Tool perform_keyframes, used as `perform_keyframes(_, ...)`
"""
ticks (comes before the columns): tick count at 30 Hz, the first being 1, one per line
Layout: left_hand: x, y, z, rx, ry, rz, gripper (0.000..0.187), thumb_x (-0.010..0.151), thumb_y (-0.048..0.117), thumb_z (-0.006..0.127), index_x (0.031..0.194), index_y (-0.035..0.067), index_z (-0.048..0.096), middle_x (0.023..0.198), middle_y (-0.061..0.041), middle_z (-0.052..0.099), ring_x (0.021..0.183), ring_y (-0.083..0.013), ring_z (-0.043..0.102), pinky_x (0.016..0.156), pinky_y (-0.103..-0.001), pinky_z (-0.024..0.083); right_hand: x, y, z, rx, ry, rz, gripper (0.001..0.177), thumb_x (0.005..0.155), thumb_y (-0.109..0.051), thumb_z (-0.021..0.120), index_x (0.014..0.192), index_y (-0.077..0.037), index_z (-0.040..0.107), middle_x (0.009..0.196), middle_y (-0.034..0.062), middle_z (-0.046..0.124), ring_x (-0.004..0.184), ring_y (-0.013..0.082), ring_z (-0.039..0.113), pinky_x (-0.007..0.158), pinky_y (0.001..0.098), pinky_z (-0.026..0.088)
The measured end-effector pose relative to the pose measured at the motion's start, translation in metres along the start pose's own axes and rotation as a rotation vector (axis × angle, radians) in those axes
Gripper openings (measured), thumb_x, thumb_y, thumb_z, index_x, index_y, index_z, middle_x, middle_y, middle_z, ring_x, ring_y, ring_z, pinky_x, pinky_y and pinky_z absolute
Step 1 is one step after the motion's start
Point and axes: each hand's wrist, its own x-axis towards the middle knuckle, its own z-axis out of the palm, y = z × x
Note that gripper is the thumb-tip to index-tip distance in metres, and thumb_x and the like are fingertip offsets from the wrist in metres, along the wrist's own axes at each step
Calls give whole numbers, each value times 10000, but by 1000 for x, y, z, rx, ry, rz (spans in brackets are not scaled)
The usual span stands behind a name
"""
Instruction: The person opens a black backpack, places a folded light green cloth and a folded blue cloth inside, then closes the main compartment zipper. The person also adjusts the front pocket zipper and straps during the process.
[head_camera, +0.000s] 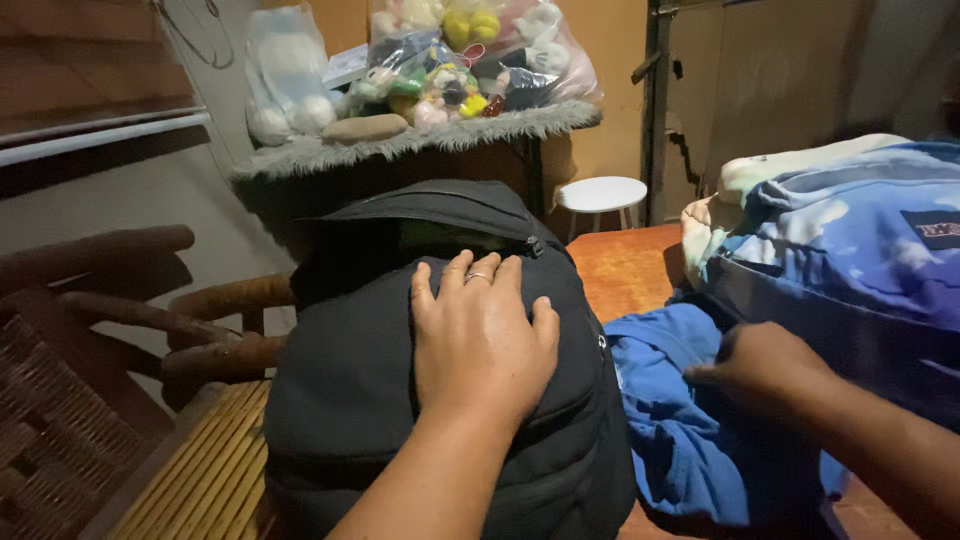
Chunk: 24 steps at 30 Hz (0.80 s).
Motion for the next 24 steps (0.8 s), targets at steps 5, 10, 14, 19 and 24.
perform_keyframes(5, -1, 2, -2, -11, 2, -3, 516, 851, 336, 617, 1287, 66, 674, 1365, -131, 639, 1315, -308, 478, 1136, -568, 220, -9, 7, 26, 305, -92, -88, 925, 678, -614, 828, 1479, -247, 547, 1277, 178, 705, 1190, 339, 689, 1052, 433, 545)
perform_keyframes(10, -1, 0, -3, -48, -9, -15, 524, 837, 321, 631, 1297, 72, 672, 1378, -132, 629, 1327, -308, 469, 1148, -548, 215, -18, 7, 17, 809, -124, 27, 880, 673, -349, 967, 1379, 0, 576, 1139, 234, 702, 1068, 372, 710, 922, 475, 567)
perform_keyframes(14, 2, -2, -6, -111, -61, -62, 553, 799, 297, 647, 1311, 90, 666, 1419, -119, 601, 1369, -294, 428, 1179, -517, 183, -26, 24, -37, 1068, -282, 299, 721, 803, -367, 885, 1304, 121, 711, 935, 271, 698, 708, 406, 627, 628, 487, 537)
perform_keyframes(19, 3, 10, -8, -228, -109, -190, 581, 744, 258, 661, 1308, 119, 669, 1488, -123, 533, 1419, -295, 345, 1199, -512, 95, -19, 18, -95, 625, -125, 216, 715, 848, -477, 796, 1298, 67, 682, 965, 311, 772, 702, 419, 808, 614, 485, 634)
perform_keyframes(24, -6, 29, -10, -310, -120, -188, 484, 742, 225, 676, 1213, 126, 733, 1508, -182, 496, 1446, -334, 295, 1204, -520, 51, -46, 6, -93, 555, 46, 102, 743, 830, -379, 853, 1392, 15, 569, 1021, 284, 748, 781, 373, 797, 673, 446, 647)
